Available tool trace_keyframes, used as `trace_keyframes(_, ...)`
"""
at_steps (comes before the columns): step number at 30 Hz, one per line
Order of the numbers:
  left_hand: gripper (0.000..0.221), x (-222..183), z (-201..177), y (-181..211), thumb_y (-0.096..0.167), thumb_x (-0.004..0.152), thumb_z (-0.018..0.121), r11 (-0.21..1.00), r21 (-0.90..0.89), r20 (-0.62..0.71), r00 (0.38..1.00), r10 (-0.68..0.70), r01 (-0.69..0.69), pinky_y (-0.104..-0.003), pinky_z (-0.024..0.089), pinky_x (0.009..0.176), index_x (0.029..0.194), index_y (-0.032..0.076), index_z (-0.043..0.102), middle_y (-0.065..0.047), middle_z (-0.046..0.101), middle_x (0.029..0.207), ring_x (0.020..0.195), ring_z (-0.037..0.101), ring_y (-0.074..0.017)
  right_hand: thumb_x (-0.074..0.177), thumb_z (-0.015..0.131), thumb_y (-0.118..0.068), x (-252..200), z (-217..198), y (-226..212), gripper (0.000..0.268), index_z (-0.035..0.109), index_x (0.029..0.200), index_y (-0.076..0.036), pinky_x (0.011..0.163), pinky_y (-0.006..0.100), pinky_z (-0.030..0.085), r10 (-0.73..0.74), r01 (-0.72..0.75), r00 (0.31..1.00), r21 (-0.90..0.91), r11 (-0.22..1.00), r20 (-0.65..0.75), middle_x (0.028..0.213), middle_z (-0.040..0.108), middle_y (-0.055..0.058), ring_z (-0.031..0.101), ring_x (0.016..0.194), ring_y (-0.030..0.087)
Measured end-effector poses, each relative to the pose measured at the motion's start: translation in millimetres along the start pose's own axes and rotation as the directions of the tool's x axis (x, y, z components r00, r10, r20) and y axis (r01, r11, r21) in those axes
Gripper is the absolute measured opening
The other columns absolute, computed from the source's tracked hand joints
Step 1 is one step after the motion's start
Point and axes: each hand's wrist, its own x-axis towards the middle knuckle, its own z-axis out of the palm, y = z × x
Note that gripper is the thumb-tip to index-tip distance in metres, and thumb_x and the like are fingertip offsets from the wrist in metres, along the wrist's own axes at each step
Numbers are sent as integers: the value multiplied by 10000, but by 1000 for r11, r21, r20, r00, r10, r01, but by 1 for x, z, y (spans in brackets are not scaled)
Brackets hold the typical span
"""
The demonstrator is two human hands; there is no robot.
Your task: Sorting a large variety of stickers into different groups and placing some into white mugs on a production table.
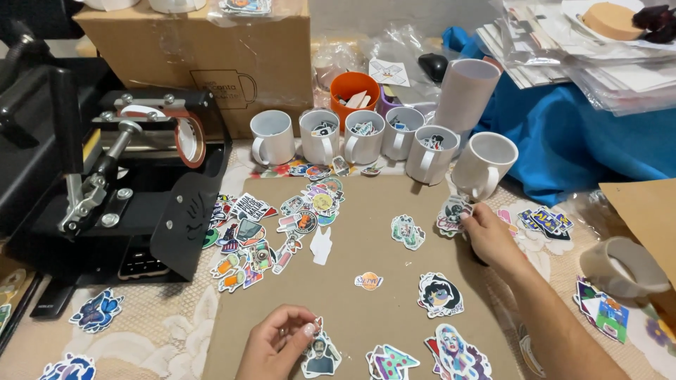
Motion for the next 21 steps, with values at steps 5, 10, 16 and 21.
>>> trace_keyframes(5,114,8,-11,-27,34,826,764,990,18,-83,986,144,-143,-245,548,668,917,-19,809,-98,798,824,739,689,-132,1009,556,-289,-1,-7,-17,247,640,883,-95,761,426,422,-63,52,997,-253,966,-36,929,716,128,612,876,286)
trace_keyframes(10,89,-6,-7,-12,120,804,780,973,191,-80,986,145,-128,-211,517,624,860,83,839,-10,812,756,677,689,-74,984,573,-312,21,18,-33,235,708,1024,-124,811,491,477,-112,82,993,-425,901,-46,1017,744,159,646,975,366)
trace_keyframes(16,208,-6,-67,13,201,867,659,531,755,3,813,583,-384,-351,494,841,1061,143,706,-26,723,1095,995,647,-194,888,668,-315,-5,62,-45,441,639,1260,-81,664,503,547,-628,365,767,-719,591,-127,1211,608,192,665,812,397)
trace_keyframes(21,742,26,-102,25,407,889,670,125,985,41,861,506,-120,-486,326,1112,1468,43,381,-149,440,1517,1430,363,-328,946,610,-277,-85,126,-111,266,644,1020,-24,968,465,475,-950,904,279,-371,211,140,1058,662,135,569,1107,338)
